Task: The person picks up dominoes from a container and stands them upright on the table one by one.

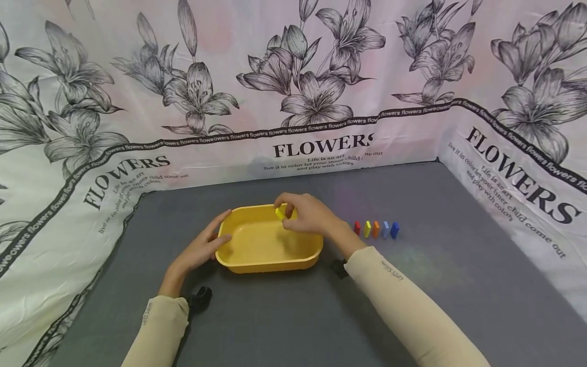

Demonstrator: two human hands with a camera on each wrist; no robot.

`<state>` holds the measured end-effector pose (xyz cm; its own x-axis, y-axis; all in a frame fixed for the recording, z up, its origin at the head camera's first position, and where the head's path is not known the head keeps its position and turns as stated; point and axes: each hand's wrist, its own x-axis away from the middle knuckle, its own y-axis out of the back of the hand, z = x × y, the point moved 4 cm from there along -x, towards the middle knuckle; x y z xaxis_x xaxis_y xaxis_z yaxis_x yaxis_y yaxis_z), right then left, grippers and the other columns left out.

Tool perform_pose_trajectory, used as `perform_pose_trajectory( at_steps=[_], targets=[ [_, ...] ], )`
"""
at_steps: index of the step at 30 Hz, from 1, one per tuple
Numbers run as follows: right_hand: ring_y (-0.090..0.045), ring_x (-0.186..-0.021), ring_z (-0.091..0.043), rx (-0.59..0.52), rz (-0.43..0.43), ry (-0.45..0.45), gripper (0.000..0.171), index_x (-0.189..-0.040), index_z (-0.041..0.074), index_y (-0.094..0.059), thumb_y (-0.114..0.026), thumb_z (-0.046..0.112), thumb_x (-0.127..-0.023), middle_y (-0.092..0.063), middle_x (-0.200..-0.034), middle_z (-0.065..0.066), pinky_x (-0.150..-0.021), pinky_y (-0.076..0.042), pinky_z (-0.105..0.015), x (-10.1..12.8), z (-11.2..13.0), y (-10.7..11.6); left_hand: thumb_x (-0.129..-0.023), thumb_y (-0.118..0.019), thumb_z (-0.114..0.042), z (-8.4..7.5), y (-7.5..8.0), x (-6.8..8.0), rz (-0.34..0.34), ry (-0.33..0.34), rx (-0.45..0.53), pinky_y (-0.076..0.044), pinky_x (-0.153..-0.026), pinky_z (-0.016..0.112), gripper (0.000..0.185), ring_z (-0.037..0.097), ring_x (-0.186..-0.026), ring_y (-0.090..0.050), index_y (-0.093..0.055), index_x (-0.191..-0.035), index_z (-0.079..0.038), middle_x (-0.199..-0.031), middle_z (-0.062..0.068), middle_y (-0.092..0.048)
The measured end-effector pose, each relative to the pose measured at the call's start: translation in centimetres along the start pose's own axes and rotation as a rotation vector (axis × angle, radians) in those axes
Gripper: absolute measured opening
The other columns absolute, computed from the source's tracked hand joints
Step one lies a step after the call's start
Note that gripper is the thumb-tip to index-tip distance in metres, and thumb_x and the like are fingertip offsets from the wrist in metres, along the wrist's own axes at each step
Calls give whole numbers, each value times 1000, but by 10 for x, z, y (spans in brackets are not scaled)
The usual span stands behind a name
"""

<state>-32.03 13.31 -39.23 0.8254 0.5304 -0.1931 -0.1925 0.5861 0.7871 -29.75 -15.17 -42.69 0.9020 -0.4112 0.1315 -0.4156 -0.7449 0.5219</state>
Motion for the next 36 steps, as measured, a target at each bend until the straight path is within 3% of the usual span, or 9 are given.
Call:
perform_pose_trajectory(
  at_steps=[5,13,20,30,36],
  targets=[
    [-52,-65,-16,-23,-46,5,38,-126,14,-65,-72,13,-89,-70,-99,-5,-62,-46,-31,10,-7,10,-105,-55,-27,1,-1,-1,3,8,5,-46,-61,30,69,22,-63,-52,-19,-164,-25,-91,20,-56],
    [-57,-51,-28,-127,-71,-67,39,-128,13,-61,-71,12,-91,-70,-100,-8,-44,-50,-35,35,-25,29,-105,-55,-27,2,-2,0,0,24,10,-46,-62,31,69,21,-64,-52,-19,-164,-27,-95,18,-58],
    [-55,-58,-19,-126,-160,-69,35,-127,17,-61,-71,13,-93,-71,-100,-8,-56,-47,-31,57,-40,50,-105,-55,-27,2,-2,2,-10,45,8,-47,-66,33,68,22,-69,-53,-20,-164,-27,-104,21,-58],
    [-65,-74,-15,-207,-298,-194,33,-130,15,-60,-68,17,-98,-69,-105,-13,-65,-51,-29,100,-65,87,-105,-55,-27,0,-2,1,-7,34,-2,-46,-66,32,68,24,-69,-52,-20,-164,-27,-93,18,-54],
    [-67,-81,-8,-242,-378,-262,31,-131,13,-59,-64,18,-101,-70,-102,-1,-69,-53,-27,131,-84,108,-105,-55,-27,-2,-1,2,-3,29,-8,-47,-67,35,68,23,-68,-52,-20,-164,-24,-92,17,-53]
  ],
)
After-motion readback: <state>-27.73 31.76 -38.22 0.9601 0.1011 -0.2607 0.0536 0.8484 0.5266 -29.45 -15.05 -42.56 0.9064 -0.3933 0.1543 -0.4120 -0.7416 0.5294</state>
